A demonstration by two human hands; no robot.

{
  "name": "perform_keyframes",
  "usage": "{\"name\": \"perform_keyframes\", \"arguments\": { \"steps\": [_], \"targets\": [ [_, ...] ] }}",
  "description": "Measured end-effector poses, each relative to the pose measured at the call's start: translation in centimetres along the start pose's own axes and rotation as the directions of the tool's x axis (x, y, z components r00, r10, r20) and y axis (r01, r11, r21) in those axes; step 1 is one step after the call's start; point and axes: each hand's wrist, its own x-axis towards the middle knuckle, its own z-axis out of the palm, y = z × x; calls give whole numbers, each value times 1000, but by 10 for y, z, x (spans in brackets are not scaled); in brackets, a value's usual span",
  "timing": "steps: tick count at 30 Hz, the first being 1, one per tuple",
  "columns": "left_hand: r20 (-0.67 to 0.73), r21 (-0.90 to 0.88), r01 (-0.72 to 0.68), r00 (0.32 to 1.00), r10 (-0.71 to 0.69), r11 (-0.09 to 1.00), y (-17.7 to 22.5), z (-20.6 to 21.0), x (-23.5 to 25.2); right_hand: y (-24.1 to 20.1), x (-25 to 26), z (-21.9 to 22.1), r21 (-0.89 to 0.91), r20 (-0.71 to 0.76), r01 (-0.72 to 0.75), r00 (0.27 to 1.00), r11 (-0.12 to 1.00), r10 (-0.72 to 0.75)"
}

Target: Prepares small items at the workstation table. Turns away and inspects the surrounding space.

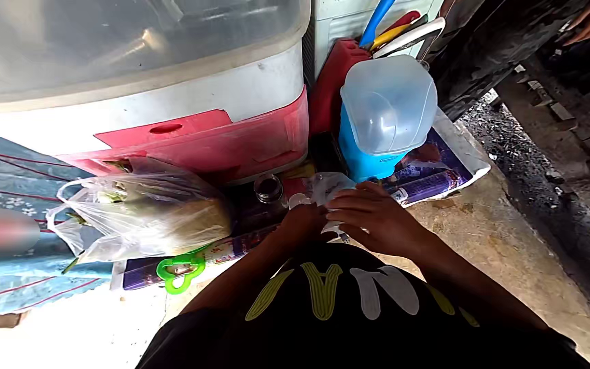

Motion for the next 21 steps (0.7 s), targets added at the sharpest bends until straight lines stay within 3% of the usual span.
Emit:
{"name": "perform_keyframes", "arguments": {
  "steps": [1, 3, 5, 6, 7, 9, 10, 12, 14, 16, 17, 18, 19, 21],
  "targets": [
    [33, -1, -13, 999, 13, 1000, 0, -1, 1, 4, -1, 6, -62, 157, -74, 984, 995, 83],
    [94, -7, 42, 995, -41, 999, 1, -1, 3, 19, -4, 15, -172, 414, -292, 845, 941, 338],
    [135, 12, 190, 972, -190, 982, 8, -9, 7, 31, -8, 16, -295, 492, -404, 713, 866, 500],
    [162, 19, 274, 948, -273, 962, 15, -16, 10, 33, -10, 13, -305, 482, -425, 703, 852, 523],
    [192, 23, 341, 921, -339, 940, 21, -23, 14, 32, -14, 11, -280, 433, -414, 751, 866, 498],
    [193, 26, 353, 916, -351, 935, 30, -29, 20, 26, -21, 16, -197, 142, -254, 948, 947, 284],
    [168, 16, 299, 940, -297, 954, 32, -27, 22, 24, -21, 20, -153, -23, -137, 991, 979, 135],
    [155, -47, 187, 972, -178, 981, 38, -23, 23, 20, -17, 28, 26, -176, 54, 983, 998, -49],
    [178, -83, 127, 978, -111, 988, 37, -14, 25, 21, -17, 33, 171, -135, 65, 990, 983, -42],
    [226, -44, 114, 969, -102, 992, 29, -6, 30, 28, -18, 29, 123, 74, -150, 987, 981, 142],
    [238, -16, 113, 966, -106, 994, 25, -4, 31, 34, -16, 22, 41, 273, -305, 919, 952, 283],
    [238, 6, 137, 962, -134, 991, 24, -4, 30, 42, -12, 17, -66, 448, -416, 800, 907, 400],
    [232, 15, 198, 953, -196, 980, 26, -6, 29, 49, -12, 17, -172, 537, -468, 693, 867, 481],
    [201, 33, 389, 900, -387, 921, 33, -14, 27, 55, -13, 20, -317, 572, -520, 563, 793, 597]
  ]
}}
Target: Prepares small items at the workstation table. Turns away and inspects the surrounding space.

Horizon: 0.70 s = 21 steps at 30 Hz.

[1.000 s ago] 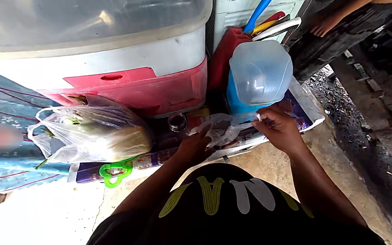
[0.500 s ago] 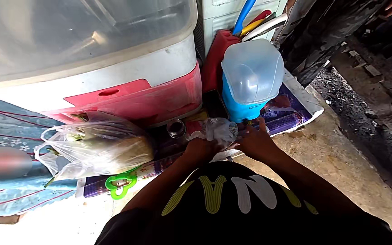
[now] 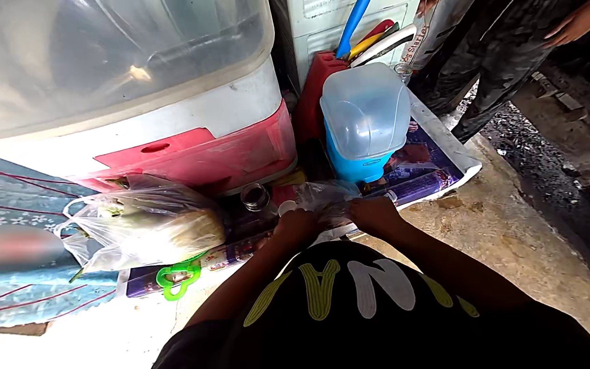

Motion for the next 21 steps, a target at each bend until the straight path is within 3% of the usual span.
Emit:
{"name": "perform_keyframes", "arguments": {
  "steps": [2, 4, 8, 14, 21],
  "targets": [
    [-62, -15, 174, 983, -174, 985, 4, -4, 1, -6, 1, 0, -7, 8, -86, 996, 996, 86],
    [-148, -30, 242, 959, -243, 970, 3, -3, 7, -13, 2, 1, 17, -47, -113, 992, 993, 114],
    [-280, -21, 155, 948, -155, 988, -4, 6, 26, -19, 6, -1, 28, -134, -109, 985, 994, 112],
    [-235, 99, 154, 964, -128, 983, -8, 1, 38, -19, 6, 14, -41, -190, 4, 982, 999, -11],
    [-366, -202, -79, 931, -1, 976, -23, -41, 38, -12, 3, 35, -28, -252, 153, 955, 988, -155]
  ]
}}
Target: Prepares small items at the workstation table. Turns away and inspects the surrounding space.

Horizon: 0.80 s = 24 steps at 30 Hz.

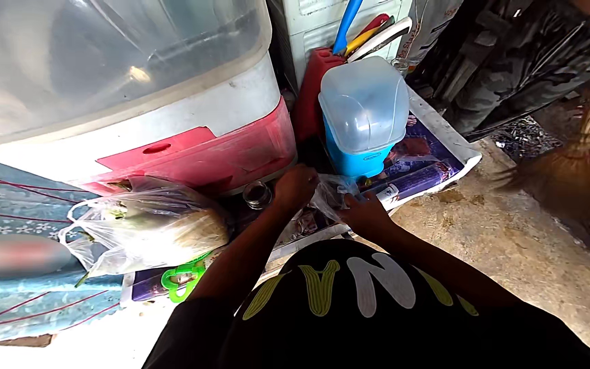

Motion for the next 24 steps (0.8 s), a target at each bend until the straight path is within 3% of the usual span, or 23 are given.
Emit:
{"name": "perform_keyframes", "arguments": {
  "steps": [5, 10, 11, 12, 14, 17, 21, 24],
  "targets": [
    [-84, -238, -69, 995, 50, 969, 7, -21, -1, 7, -8, 3, 31, -33, -44, 998, 999, 45],
    [-185, -543, -181, 978, 94, 820, 24, -45, -10, 14, -11, 4, 20, -202, -23, 979, 1000, 26],
    [-195, -594, -187, 977, 86, 783, 30, -50, -11, 15, -12, 6, 11, -331, 32, 943, 999, -27],
    [-197, -655, -181, 978, 65, 734, 37, -54, -13, 16, -13, 9, -15, -501, 97, 860, 995, -91],
    [-172, -788, -154, 985, 28, 596, 49, -63, -16, 16, -13, 11, -46, -769, 188, 620, 981, -155],
    [-113, -916, -92, 993, -29, 391, 60, -71, -18, 11, -14, 4, -25, -909, 236, 400, 972, -120],
    [-126, -918, -101, 991, -40, 384, 65, -71, -20, -2, -12, -5, 32, -963, 168, 268, 985, -14],
    [-128, -918, -97, 990, -56, 385, 63, -68, -20, -14, -11, -16, -33, -946, 228, 307, 973, -104]
  ]
}}
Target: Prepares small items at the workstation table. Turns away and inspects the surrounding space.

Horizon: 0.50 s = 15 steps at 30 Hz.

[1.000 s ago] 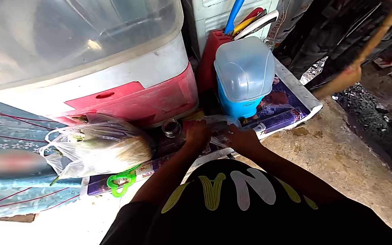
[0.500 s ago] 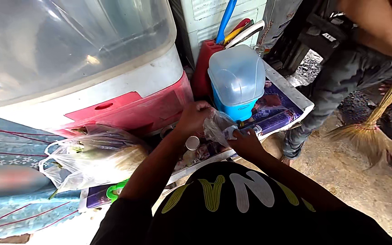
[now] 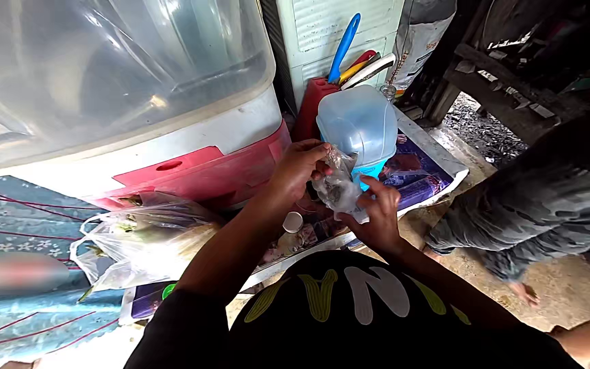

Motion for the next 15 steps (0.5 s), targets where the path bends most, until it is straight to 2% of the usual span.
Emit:
{"name": "perform_keyframes", "arguments": {
  "steps": [3, 5, 6, 8, 11, 13, 15],
  "targets": [
    [-30, -24, 27, 999, -28, 999, 0, -4, 1, -11, -5, 9, 37, 209, 199, 957, 979, -203],
    [-40, -17, 44, 998, -44, 999, 4, -9, 0, -13, -17, 20, 27, 309, 233, 923, 972, -229],
    [-40, -19, 43, 998, -43, 999, 6, -12, -1, -14, -23, 25, 34, 295, 198, 935, 980, -199],
    [-28, -35, 31, 999, -32, 999, 10, -19, -2, -19, -25, 25, 55, 169, 60, 983, 997, -68],
    [-36, -70, 38, 998, -41, 997, 12, -24, -6, -28, -4, 17, 76, 44, -133, 991, 988, 130],
    [-48, -84, 56, 997, -60, 995, 12, -25, -9, -31, 14, 19, 42, 54, -177, 983, 983, 175],
    [-61, -89, 66, 996, -71, 994, 11, -26, -11, -35, 22, 25, 3, 83, -130, 988, 991, 130]
  ]
}}
